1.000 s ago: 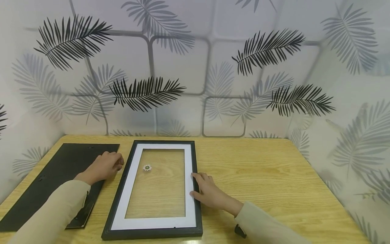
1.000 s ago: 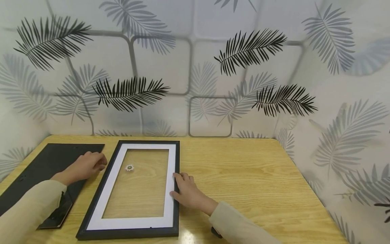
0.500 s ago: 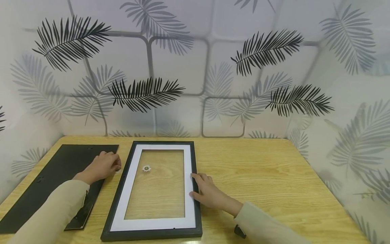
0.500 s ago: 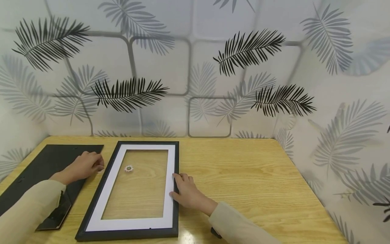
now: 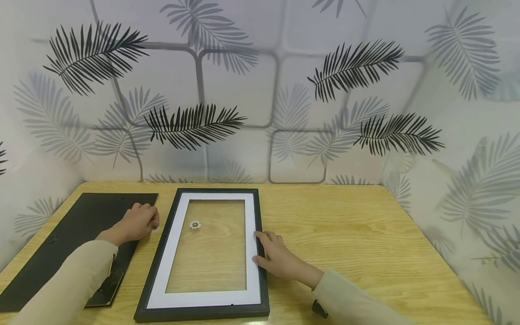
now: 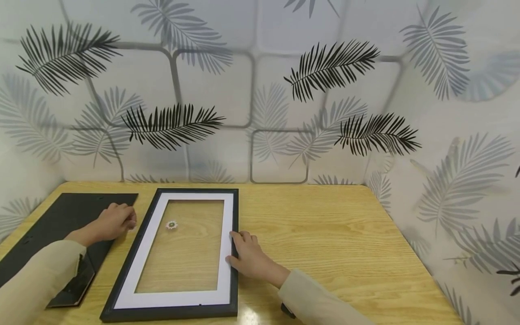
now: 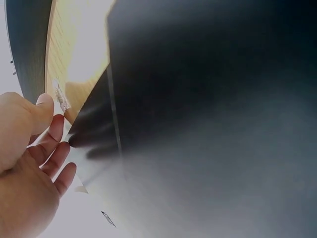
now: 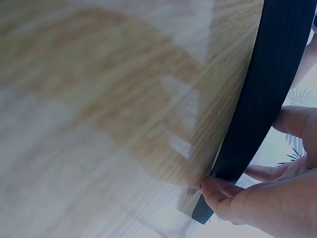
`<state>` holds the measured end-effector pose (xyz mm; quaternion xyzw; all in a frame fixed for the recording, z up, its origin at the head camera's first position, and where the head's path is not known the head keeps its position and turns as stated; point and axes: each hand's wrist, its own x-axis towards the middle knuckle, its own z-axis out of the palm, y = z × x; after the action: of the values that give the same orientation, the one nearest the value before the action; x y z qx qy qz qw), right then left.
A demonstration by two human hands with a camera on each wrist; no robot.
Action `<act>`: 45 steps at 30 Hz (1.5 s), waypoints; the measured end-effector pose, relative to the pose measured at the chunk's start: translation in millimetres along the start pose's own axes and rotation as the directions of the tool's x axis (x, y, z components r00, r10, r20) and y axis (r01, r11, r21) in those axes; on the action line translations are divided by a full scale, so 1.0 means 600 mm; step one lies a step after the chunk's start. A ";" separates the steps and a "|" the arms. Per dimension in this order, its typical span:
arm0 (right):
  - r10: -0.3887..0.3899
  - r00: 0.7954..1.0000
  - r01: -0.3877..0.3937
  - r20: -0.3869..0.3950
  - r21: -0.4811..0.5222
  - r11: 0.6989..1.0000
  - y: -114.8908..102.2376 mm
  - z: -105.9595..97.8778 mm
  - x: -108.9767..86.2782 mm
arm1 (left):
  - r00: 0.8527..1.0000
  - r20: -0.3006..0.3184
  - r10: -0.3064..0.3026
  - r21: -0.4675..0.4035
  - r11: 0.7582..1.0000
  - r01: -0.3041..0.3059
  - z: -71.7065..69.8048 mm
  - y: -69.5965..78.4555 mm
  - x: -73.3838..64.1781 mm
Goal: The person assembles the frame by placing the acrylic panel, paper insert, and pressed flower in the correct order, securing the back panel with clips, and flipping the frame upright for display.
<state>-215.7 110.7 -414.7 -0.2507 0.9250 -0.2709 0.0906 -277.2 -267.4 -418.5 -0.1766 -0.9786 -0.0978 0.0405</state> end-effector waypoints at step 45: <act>-0.007 1.000 0.007 0.002 0.006 1.000 0.000 -0.002 -0.002 | 1.000 -0.009 -0.029 -0.080 0.996 0.028 -0.007 -0.001 -0.010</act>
<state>-215.0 111.6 -413.4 -0.2541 0.9231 -0.2739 0.0914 -271.6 -270.7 -415.1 -0.1635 -0.9761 -0.1381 0.0369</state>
